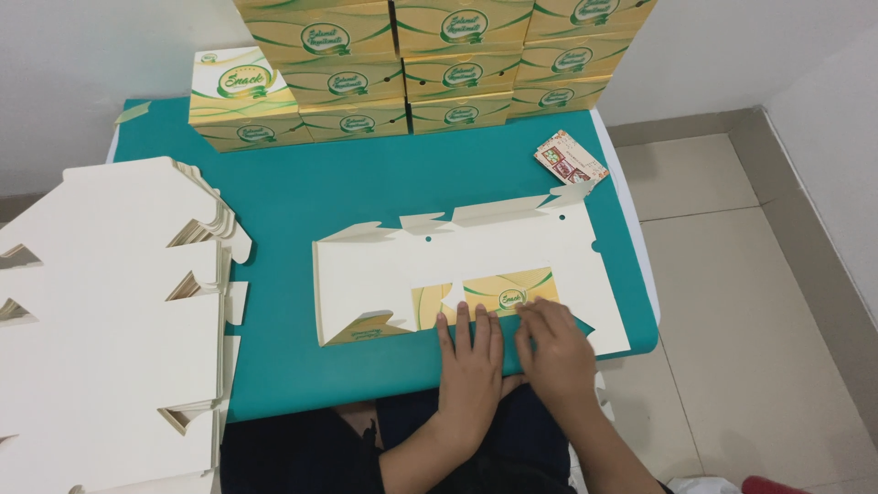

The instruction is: The person folds flat cardboard pieces into rectangular boxes, inserts small snack packets inside, and closes the lids. The process is repeated for multiple units, with finished boxes stacked on the table.

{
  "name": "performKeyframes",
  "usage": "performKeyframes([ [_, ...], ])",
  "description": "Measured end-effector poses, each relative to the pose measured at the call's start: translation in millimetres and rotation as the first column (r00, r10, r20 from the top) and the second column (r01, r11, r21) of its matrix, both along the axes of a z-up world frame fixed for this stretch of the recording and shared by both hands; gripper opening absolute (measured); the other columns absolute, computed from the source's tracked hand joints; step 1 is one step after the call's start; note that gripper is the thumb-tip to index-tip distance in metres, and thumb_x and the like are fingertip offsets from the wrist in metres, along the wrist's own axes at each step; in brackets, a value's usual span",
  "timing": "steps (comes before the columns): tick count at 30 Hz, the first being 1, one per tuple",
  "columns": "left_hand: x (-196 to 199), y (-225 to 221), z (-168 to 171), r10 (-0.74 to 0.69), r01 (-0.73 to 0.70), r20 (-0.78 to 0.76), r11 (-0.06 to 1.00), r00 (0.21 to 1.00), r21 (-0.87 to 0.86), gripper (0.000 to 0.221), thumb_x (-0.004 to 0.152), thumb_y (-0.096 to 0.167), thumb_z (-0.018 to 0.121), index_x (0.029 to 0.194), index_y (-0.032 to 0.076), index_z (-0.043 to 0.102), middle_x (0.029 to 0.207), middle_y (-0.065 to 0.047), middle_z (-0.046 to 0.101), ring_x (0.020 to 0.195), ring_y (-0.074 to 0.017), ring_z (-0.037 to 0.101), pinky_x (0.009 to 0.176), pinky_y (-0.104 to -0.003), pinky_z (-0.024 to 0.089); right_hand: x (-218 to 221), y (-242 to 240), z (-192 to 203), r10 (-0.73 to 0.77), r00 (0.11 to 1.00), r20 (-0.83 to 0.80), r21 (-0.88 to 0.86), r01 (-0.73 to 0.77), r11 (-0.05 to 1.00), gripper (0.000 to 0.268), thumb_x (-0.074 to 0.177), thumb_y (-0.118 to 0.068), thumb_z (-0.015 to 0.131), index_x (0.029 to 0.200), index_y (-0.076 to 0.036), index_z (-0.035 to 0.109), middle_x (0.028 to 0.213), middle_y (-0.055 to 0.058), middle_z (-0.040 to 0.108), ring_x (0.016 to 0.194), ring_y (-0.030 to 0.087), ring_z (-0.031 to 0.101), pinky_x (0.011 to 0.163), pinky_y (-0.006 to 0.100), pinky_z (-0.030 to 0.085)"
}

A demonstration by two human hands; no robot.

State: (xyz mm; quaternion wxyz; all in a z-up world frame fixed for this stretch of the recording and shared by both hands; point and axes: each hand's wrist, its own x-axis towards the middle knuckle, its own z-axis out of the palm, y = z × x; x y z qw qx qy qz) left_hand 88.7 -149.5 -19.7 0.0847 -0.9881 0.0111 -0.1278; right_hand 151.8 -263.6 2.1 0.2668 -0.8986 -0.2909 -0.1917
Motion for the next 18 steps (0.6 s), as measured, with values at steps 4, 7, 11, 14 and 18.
performKeyframes([
  [4, -1.2, 4.1, -1.3, -0.038, 0.039, 0.021, 0.998, 0.999, -0.039, 0.107, 0.064, 0.081, 0.056, 0.136, 0.003, 0.043, 0.141, -0.017, 0.041, 0.136, -0.0422, 0.03, 0.11, -0.064, 0.023, 7.1, -18.1, 12.4, -0.097, 0.994, 0.046, 0.001, 0.097, 0.995, 0.016, 0.083, 0.001, 0.06, 0.096, -0.002, 0.069, 0.095, 0.009, 0.068, 0.096, 0.027, 0.064, 0.098, 0.044, 0.047],
  [7, -2.6, 5.6, -0.6, -0.048, 0.048, 0.025, 0.999, 0.999, -0.019, 0.105, 0.067, 0.082, 0.051, 0.137, 0.004, 0.043, 0.142, -0.017, 0.041, 0.136, -0.0418, 0.03, 0.11, -0.064, 0.023, 3.5, -23.0, 11.8, -0.156, 0.979, 0.131, -0.095, 0.169, 0.981, 0.017, 0.084, -0.006, 0.062, 0.098, -0.01, 0.071, 0.099, 0.003, 0.068, 0.098, 0.017, 0.064, 0.11, 0.047, 0.032],
  [11, -5.8, 8.0, 13.7, -0.076, 0.088, 0.078, 0.981, 0.994, -0.17, 0.101, 0.071, 0.077, 0.053, 0.138, 0.003, 0.041, 0.145, -0.018, 0.036, 0.138, -0.0397, 0.026, 0.113, -0.059, 0.019, -3.6, -29.6, 7.4, -0.069, 0.99, 0.123, -0.139, 0.086, 0.987, 0.024, 0.086, -0.007, 0.061, 0.109, -0.007, 0.067, 0.112, 0.006, 0.066, 0.112, 0.021, 0.06, 0.115, 0.056, 0.02],
  [14, -0.7, -0.2, 22.8, -0.161, 0.182, 0.114, 0.96, 0.98, -0.214, 0.102, 0.074, 0.075, 0.054, 0.142, 0.002, 0.035, 0.149, -0.018, 0.029, 0.141, -0.038, 0.021, 0.116, -0.054, 0.017, -5.9, -34.8, 3.4, -0.032, 0.995, 0.09, -0.163, 0.047, 0.986, 0.026, 0.087, -0.008, 0.058, 0.113, -0.007, 0.064, 0.119, 0.009, 0.063, 0.119, 0.023, 0.056, 0.116, 0.057, 0.017],
  [18, 26.5, -17.4, 18.6, -0.387, 0.423, 0.172, 0.847, 0.906, -0.322, 0.098, 0.076, 0.055, 0.065, 0.147, -0.001, 0.026, 0.152, -0.017, 0.029, 0.143, -0.0329, 0.024, 0.118, -0.047, 0.019, -1.4, -53.8, 11.3, 0.084, 0.984, -0.156, -0.131, -0.105, 0.986, 0.038, 0.087, -0.018, 0.056, 0.124, -0.01, 0.056, 0.13, 0.006, 0.057, 0.13, 0.02, 0.046, 0.116, 0.057, 0.007],
])
